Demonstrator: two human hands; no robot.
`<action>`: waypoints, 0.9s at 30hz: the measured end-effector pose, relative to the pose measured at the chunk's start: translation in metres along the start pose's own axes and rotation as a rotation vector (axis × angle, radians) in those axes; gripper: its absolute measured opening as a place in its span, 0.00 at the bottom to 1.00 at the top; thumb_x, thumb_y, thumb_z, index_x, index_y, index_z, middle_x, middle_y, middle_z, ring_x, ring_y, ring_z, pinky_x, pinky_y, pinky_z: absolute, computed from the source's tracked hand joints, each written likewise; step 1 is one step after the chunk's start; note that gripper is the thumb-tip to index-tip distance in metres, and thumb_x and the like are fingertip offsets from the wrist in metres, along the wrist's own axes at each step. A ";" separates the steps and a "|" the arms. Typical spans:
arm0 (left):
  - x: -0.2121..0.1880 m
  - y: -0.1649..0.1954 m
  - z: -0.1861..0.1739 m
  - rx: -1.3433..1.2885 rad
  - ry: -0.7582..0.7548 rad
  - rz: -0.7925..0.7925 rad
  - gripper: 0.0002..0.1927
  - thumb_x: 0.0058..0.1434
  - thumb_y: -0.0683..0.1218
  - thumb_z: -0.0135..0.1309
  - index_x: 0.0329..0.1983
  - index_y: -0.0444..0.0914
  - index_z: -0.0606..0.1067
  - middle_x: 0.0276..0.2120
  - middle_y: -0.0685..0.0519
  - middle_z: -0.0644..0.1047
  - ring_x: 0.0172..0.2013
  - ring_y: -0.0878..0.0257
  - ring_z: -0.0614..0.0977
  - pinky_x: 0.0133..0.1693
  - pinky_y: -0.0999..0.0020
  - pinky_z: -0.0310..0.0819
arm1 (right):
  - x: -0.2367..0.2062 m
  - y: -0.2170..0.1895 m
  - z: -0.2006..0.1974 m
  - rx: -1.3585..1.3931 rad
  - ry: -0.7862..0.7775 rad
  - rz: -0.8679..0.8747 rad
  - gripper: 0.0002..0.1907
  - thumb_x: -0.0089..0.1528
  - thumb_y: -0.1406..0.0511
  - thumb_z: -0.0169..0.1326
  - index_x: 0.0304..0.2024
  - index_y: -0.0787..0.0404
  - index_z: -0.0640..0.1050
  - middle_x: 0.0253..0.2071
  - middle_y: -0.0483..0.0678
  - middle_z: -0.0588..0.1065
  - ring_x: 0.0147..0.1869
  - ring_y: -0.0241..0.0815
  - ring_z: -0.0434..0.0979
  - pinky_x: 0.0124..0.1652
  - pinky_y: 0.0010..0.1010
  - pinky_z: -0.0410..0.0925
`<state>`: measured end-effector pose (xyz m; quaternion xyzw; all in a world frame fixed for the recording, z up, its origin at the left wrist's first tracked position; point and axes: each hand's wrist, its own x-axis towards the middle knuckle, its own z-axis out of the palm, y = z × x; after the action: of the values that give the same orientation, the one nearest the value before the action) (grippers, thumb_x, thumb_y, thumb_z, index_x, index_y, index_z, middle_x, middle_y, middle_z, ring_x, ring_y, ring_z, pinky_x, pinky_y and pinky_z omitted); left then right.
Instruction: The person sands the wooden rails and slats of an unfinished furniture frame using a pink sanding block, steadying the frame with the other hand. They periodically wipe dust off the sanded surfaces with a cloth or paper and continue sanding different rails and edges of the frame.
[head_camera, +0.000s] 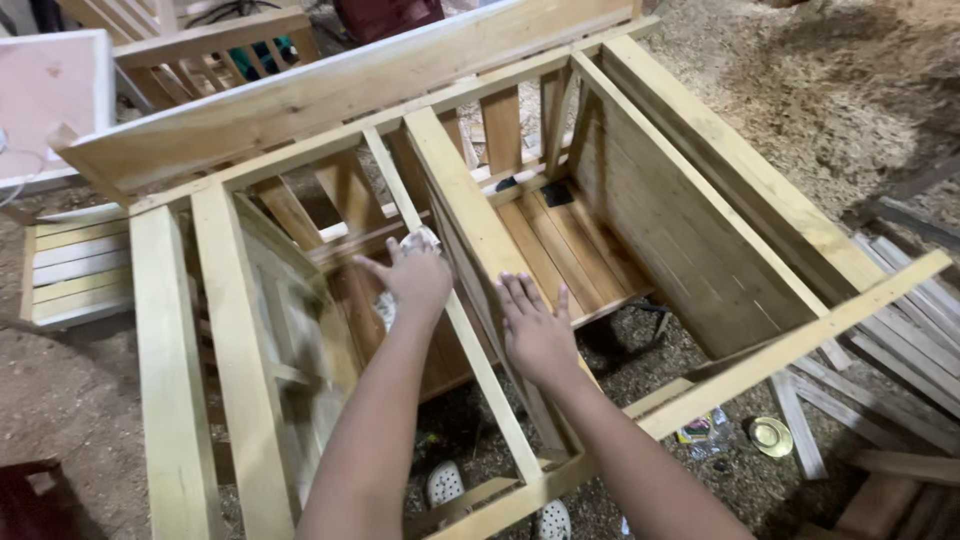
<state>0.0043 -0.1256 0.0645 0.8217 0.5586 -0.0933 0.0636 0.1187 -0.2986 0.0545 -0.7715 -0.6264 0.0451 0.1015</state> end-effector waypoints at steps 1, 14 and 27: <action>-0.001 0.000 0.000 0.024 0.012 0.004 0.26 0.70 0.51 0.34 0.70 0.43 0.64 0.76 0.55 0.54 0.75 0.48 0.52 0.59 0.10 0.25 | 0.000 -0.001 0.000 -0.006 -0.039 0.027 0.33 0.66 0.62 0.39 0.75 0.48 0.53 0.78 0.38 0.49 0.81 0.38 0.43 0.71 0.63 0.31; 0.033 -0.021 0.002 0.038 0.188 0.054 0.29 0.67 0.47 0.38 0.71 0.36 0.62 0.72 0.49 0.60 0.71 0.43 0.56 0.57 0.10 0.26 | 0.076 -0.008 0.017 -0.022 -0.018 0.075 0.33 0.67 0.60 0.40 0.75 0.51 0.54 0.79 0.41 0.48 0.82 0.44 0.41 0.72 0.64 0.31; -0.003 -0.027 0.039 -0.032 0.195 0.193 0.29 0.67 0.51 0.39 0.70 0.36 0.63 0.70 0.49 0.63 0.72 0.43 0.57 0.61 0.14 0.28 | 0.134 -0.022 0.008 0.003 -0.041 0.128 0.33 0.67 0.56 0.42 0.75 0.47 0.54 0.79 0.38 0.48 0.82 0.44 0.41 0.72 0.63 0.34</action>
<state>-0.0255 -0.1268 0.0276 0.8757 0.4819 0.0025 0.0310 0.1244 -0.1628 0.0593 -0.8088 -0.5776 0.0682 0.0866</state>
